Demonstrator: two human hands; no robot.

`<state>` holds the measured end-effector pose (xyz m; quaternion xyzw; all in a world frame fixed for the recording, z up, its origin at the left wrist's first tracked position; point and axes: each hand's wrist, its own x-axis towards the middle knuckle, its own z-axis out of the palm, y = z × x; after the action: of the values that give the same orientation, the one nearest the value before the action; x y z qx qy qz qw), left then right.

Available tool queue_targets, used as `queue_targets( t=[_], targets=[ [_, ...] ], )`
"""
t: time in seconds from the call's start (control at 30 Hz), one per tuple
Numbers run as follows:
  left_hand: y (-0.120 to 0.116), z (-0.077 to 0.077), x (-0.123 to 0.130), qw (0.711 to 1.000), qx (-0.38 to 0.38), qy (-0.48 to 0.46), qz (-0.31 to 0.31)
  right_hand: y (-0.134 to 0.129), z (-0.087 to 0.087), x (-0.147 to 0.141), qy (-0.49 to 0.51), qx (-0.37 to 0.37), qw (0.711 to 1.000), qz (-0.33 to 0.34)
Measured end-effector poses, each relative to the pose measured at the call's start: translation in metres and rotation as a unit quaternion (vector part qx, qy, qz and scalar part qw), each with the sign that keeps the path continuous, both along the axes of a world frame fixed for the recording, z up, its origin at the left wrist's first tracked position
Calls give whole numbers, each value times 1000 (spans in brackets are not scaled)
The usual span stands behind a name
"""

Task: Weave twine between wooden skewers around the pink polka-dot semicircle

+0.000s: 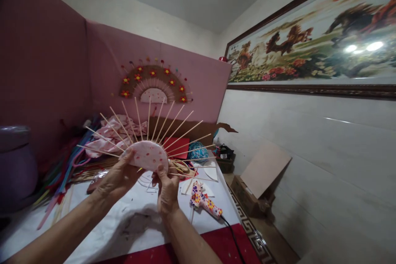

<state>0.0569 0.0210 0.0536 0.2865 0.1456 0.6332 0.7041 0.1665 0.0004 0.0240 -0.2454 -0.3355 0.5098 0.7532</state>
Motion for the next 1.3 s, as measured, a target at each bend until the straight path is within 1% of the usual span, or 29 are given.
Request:
queue_targets(
  t=[0.07,0.17,0.2,0.23,0.27,0.33,0.4,0.47,0.53,0.6,0.67,0.73,0.83,0.93,1.03,1.13,1.2,1.3],
  targets=[
    [-6,3,1,1000,4,-19,-11,-5,3,-5,-32,29,999,-3],
    [-20,6,5,996,1,6,-83,-15,2,-15,-71,59,996,-4],
    [-25,8,5,996,-7,12,-87,-18,0,-17,-100,71,992,0],
    [-29,11,4,997,-18,10,-74,-20,-3,-17,-141,87,986,-1],
    [-32,15,2,999,-31,-4,-44,-21,-6,-15,-189,105,976,-12],
    [-35,24,-5,998,-54,-37,19,-19,-10,-5,-271,131,951,-72],
    [-34,30,-13,997,-62,-41,37,-15,-11,9,-260,112,945,-166],
    [-29,33,-18,997,-70,-28,36,-10,-8,22,-210,93,953,-198],
    [-22,30,-19,996,-85,-11,24,-8,-4,26,-186,97,968,-139],
    [-16,25,-17,995,-99,8,0,-8,-2,23,-197,112,972,-52],
    [-12,19,-15,993,-109,26,-28,-6,-7,15,-216,111,969,33],
    [-11,13,-15,991,-121,35,-46,-3,-16,7,-223,84,968,77],
    [-12,6,-22,989,-139,21,-47,1,-31,3,-216,31,972,91],
    [-16,0,-32,985,-166,-6,-41,-1,-37,1,-240,-5,964,112],
    [-20,-4,-37,982,-181,-23,-44,-8,-36,-4,-289,-10,948,135],
    [-20,-6,-37,982,-176,-23,-64,-11,-34,-9,-314,-23,937,153],
    [-18,-6,-37,983,-170,-18,-61,-10,-33,-9,-319,-30,936,145],
    [-10,-8,-40,985,-171,-11,-24,-7,-30,-3,-331,-20,938,99]
  ],
)
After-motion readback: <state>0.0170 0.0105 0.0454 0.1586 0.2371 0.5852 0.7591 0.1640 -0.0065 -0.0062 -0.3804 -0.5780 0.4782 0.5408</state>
